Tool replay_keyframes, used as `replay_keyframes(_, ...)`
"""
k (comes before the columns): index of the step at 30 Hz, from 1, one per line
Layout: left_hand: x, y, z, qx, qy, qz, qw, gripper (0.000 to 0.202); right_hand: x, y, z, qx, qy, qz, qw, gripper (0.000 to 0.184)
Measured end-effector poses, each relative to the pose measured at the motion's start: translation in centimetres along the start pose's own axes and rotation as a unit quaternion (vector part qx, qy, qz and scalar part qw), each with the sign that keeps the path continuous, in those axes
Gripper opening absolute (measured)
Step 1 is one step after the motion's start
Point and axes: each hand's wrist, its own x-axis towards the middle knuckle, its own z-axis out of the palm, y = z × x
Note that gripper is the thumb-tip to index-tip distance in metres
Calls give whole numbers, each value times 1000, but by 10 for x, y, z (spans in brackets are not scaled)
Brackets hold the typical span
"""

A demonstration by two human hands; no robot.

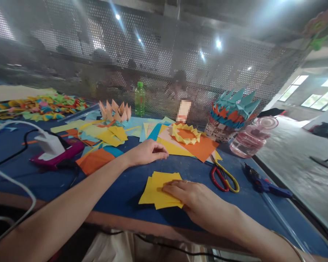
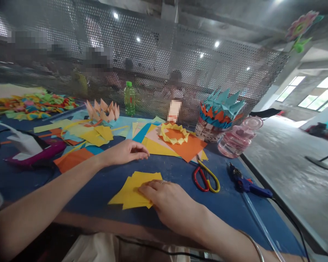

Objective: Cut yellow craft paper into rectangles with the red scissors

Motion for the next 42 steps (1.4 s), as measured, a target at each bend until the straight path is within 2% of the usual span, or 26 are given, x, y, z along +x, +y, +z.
replay_keyframes(4, 2, 3, -3, -26, 70, -15, 997, 26, -2, 9, -10, -37, 85, -5, 996, 70)
replay_keyframes(7, 4, 1, -4, -62, 129, -16, 990, 27, 0, 20, -16, -102, 171, -1, 980, 70)
replay_keyframes(9, 6, -1, -5, -74, 149, -22, 986, 27, 3, 28, -15, -136, 206, 16, 969, 68)
replay_keyframes(11, 6, -2, -4, -70, 153, -31, 985, 28, 5, 34, -11, -144, 191, 33, 970, 62)
replay_keyframes(14, 4, 0, -1, -52, 145, -30, 988, 31, 4, 36, -4, -103, 91, 28, 990, 50)
replay_keyframes(16, 3, 3, 0, -42, 132, -26, 990, 30, 2, 35, -4, -73, 61, 30, 995, 52)
replay_keyframes(21, 2, 14, 1, 36, 85, -28, 995, 25, 6, 42, -7, -59, 153, 72, 984, 29)
replay_keyframes(24, 5, 14, 5, 85, 63, -29, 994, 23, 11, 50, -2, -55, 167, 93, 980, 21)
replay_keyframes(26, 7, 12, 9, 102, 46, -31, 993, 23, 13, 51, 4, -42, 160, 96, 982, 24)
replay_keyframes(28, 9, 8, 14, 111, 36, -27, 993, 23, 15, 50, 9, -25, 147, 92, 985, 35)
replay_keyframes(31, 9, 0, 22, 97, 49, -10, 994, 23, 17, 47, 13, -12, 132, 89, 987, 40)
replay_keyframes(36, 2, -9, 33, 33, 99, 5, 995, 22, 17, 47, 13, -26, 123, 81, 989, 29)
replay_keyframes(42, 1, -13, 28, -6, 108, -16, 994, 22, 12, 55, 15, -8, 124, 62, 990, 23)
